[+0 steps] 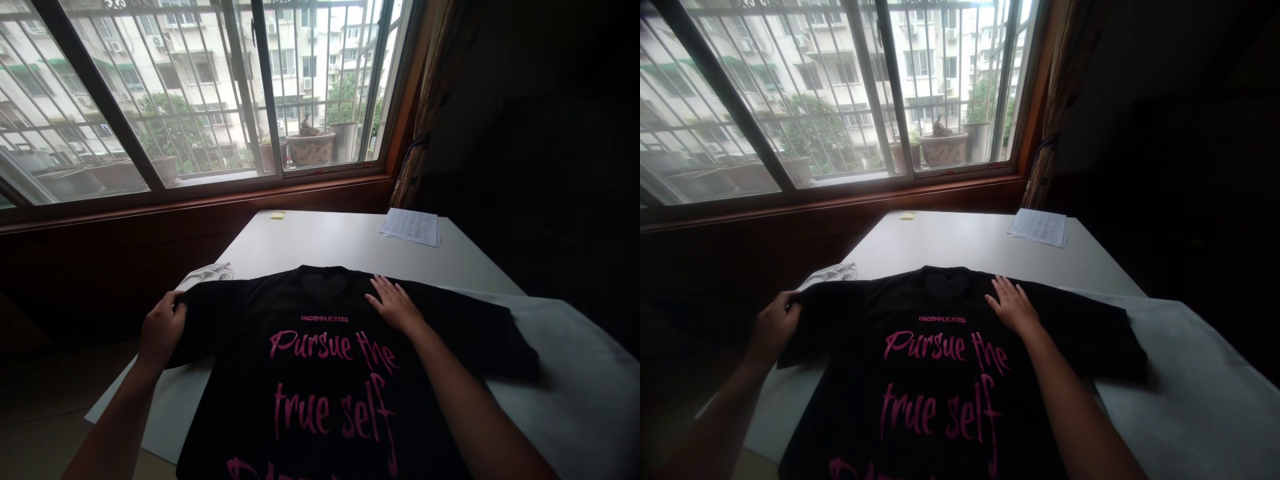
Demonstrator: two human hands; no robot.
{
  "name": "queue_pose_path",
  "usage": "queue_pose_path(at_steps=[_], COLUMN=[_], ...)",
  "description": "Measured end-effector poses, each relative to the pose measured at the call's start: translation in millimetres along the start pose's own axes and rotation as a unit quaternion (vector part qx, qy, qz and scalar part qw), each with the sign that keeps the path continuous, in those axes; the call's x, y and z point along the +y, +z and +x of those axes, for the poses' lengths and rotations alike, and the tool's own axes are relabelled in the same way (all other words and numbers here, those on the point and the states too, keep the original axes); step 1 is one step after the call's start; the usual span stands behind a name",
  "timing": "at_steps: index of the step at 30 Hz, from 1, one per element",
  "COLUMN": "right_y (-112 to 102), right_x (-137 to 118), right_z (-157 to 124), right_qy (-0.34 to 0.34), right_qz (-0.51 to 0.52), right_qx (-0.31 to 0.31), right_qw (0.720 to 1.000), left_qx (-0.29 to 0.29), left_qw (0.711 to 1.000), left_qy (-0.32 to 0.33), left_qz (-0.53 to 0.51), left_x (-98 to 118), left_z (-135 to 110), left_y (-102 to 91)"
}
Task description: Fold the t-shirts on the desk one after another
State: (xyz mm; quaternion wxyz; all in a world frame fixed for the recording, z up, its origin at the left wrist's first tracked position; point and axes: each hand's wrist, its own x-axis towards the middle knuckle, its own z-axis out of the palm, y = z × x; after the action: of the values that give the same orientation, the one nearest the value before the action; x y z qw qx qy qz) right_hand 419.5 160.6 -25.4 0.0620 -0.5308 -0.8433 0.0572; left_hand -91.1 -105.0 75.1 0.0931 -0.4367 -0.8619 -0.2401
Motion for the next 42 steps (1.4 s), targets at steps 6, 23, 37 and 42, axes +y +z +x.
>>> queue_pose_path(at_steps=[6, 23, 37, 42], right_y=[-0.2, -7.0, -1.5, 0.1], right_x=[-0.8, -3.7, 5.2, -15.4], right_z=[-0.5, -6.8, -25.9, -32.5], right_qy=[0.002, 0.024, 0.097, 0.152], right_qz=[-0.003, 0.001, 0.003, -0.008], right_qx=[0.001, 0.043, 0.077, 0.105], right_qw=[1.0, 0.999, 0.992, 0.983], left_qx=[-0.013, -0.172, -0.231, -0.244], left_qw=[0.998, 0.954, 0.931, 0.924], left_qy=[-0.042, 0.237, 0.278, 0.291], left_qz=[0.041, 0.071, 0.051, 0.043], left_x=[-17.3, 110.6, 124.4, 131.0], left_z=[25.2, -14.3, 36.9, 60.2], left_y=[8.1, 132.1, 159.5, 166.4])
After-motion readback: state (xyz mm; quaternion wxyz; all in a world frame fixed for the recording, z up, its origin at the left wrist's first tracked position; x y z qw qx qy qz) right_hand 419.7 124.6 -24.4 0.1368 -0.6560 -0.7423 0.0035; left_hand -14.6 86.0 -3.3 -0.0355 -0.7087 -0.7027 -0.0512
